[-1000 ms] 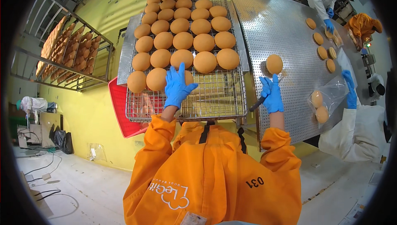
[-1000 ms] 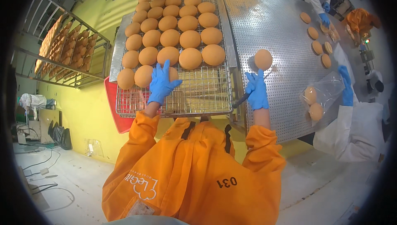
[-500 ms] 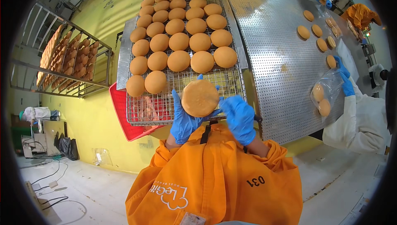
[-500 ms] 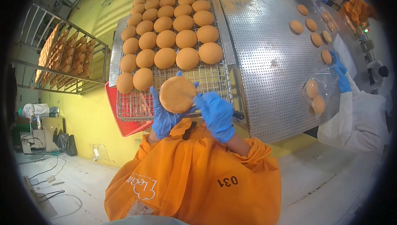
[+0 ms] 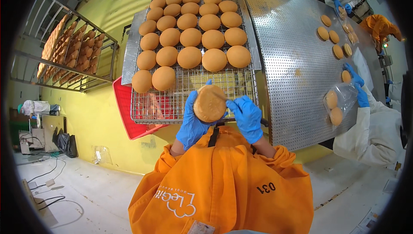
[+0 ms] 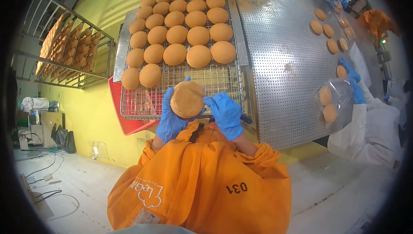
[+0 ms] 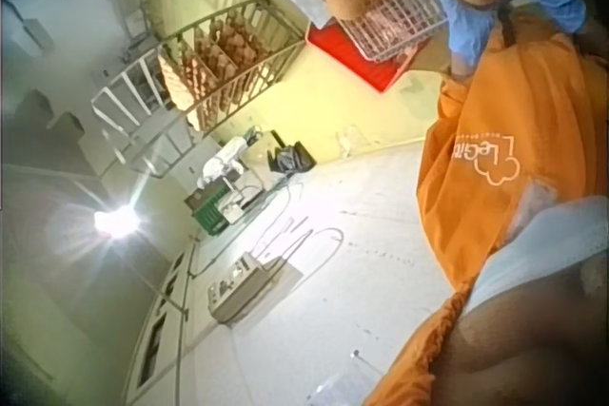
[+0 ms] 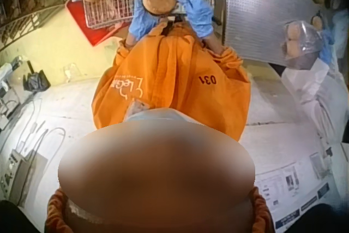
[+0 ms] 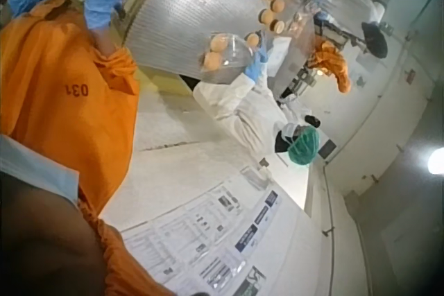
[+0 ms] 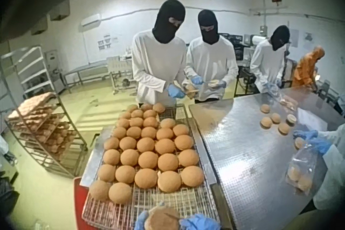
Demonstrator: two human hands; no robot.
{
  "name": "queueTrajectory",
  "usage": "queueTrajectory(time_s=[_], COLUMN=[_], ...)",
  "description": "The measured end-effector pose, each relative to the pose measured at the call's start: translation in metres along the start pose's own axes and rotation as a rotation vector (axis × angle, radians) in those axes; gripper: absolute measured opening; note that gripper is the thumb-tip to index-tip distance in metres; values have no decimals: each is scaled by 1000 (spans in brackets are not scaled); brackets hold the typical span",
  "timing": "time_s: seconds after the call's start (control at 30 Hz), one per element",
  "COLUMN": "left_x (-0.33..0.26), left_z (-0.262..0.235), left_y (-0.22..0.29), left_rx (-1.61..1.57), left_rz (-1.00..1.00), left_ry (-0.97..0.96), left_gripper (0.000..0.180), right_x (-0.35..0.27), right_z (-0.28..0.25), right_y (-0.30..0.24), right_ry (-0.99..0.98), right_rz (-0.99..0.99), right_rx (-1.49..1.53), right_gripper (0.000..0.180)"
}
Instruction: The person picks up round cake layers from a wire rack and uses a small metal spatula to spread a filling on the bottom surface. They then place another layer on top to form a sandwich-style cake and set the finished product onto a metal table. The process is repeated continuously with other workers visible in the background.
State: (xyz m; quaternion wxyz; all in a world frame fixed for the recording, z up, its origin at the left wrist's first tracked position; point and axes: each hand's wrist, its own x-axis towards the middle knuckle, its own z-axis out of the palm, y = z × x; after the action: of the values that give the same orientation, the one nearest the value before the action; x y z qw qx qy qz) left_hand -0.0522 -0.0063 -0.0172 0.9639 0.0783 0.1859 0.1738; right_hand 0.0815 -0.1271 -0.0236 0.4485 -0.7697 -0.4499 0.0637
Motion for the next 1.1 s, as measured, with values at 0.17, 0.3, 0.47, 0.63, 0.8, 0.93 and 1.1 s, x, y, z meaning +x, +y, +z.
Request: queueTrajectory(time_s=[0.17, 0.3, 0.47, 0.63, 0.8, 0.93, 1.1], left_x=[-3, -1, -9, 5, -15, -14, -17], left_z=[9, -9, 7, -20, 4, 2, 5], left_y=[-11, -18, -21, -23, -22, -19, -12], left_rx=[255, 845, 295, 966, 541, 850, 634], left_rz=[373, 724, 302, 588, 447, 622, 423], left_ry=[-25, -48, -235, -134, -222, -152, -262], left_gripper=[85, 100, 113, 120, 127, 120, 90], right_x=[-13, -15, -12, -3, 0, -5, 8], right_z=[3, 0, 5, -2, 0, 2, -2], right_y=[4, -10, -13, -27, -19, -36, -29], right_ry=[-47, -69, 36, 45, 24, 14, 45], right_rz=[-107, 193, -109, -298, -305, -240, -467], right_rx=[-113, 270, 179, 51, 96, 55, -36], right_gripper=[29, 28, 24, 24, 26, 31, 32])
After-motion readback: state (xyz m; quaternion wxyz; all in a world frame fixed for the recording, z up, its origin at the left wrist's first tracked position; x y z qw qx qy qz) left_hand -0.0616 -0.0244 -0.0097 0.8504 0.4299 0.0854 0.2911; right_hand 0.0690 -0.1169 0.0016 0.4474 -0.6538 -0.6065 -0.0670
